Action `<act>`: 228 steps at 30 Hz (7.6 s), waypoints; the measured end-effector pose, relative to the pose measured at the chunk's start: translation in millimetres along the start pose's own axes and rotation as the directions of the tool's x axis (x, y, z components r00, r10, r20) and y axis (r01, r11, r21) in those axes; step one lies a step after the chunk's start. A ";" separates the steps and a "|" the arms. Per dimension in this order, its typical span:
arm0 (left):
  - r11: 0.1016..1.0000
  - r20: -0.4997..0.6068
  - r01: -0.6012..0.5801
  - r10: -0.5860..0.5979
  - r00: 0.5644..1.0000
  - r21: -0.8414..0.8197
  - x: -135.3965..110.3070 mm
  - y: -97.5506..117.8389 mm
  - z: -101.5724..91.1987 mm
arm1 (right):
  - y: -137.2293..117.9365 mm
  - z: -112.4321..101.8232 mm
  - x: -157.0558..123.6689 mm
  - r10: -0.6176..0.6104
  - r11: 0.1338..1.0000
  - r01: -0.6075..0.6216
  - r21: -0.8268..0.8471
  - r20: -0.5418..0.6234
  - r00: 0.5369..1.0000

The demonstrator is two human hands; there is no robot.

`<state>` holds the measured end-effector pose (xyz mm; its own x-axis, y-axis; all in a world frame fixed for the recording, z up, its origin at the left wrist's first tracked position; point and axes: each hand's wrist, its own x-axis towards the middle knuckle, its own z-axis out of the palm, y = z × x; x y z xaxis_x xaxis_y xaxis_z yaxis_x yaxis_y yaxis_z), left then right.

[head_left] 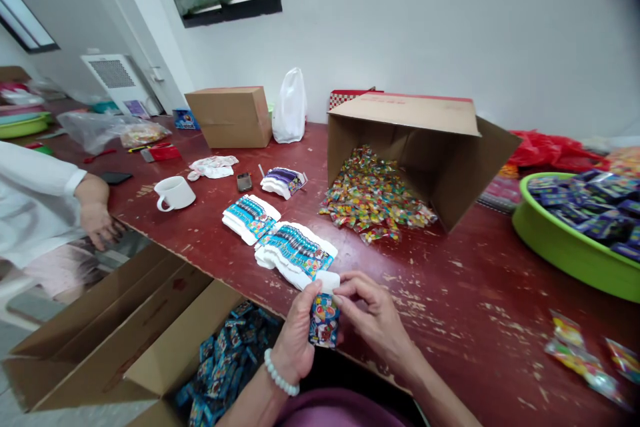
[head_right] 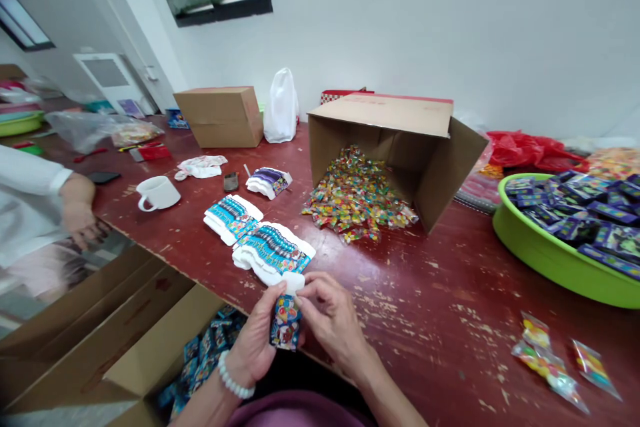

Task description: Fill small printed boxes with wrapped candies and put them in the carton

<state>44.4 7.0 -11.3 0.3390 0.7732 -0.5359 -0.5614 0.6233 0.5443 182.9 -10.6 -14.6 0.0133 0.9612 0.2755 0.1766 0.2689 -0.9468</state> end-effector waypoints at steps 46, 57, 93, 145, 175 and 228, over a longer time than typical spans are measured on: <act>0.948 -0.161 -0.123 0.176 0.971 0.292 -22.6 21.9 -58.5 | 11.0 41.4 4.3 -0.141 0.939 0.253 -0.231 0.413 0.900; 0.373 -0.185 -0.203 0.778 0.600 0.905 -18.7 76.8 -167.5 | 86.3 14.3 78.7 0.099 0.868 -0.162 -0.469 -0.156 0.983; 0.931 0.584 -0.078 -0.157 0.796 0.356 -6.3 26.1 -17.9 | -18.5 1.5 6.7 0.248 0.863 -0.309 0.401 0.196 0.949; 0.701 0.225 -0.411 0.347 0.911 0.583 -11.7 12.3 -10.9 | 4.0 8.5 -3.9 0.237 0.948 -0.220 0.231 -0.049 0.970; 0.926 0.280 -0.187 0.094 0.955 0.328 -7.6 9.4 -16.6 | 3.4 -7.6 9.5 0.244 0.951 -0.251 0.182 0.058 0.968; 0.846 0.045 -0.240 0.249 0.967 0.477 8.7 26.5 -36.1 | 71.1 -70.4 69.0 0.092 0.863 -0.187 -0.469 -0.218 0.972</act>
<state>5.2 26.0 -24.8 0.2224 0.9086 -0.3536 -0.1961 0.3969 0.8967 265.7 70.6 -51.3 0.2433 0.9455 0.2163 0.6119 0.0234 -0.7906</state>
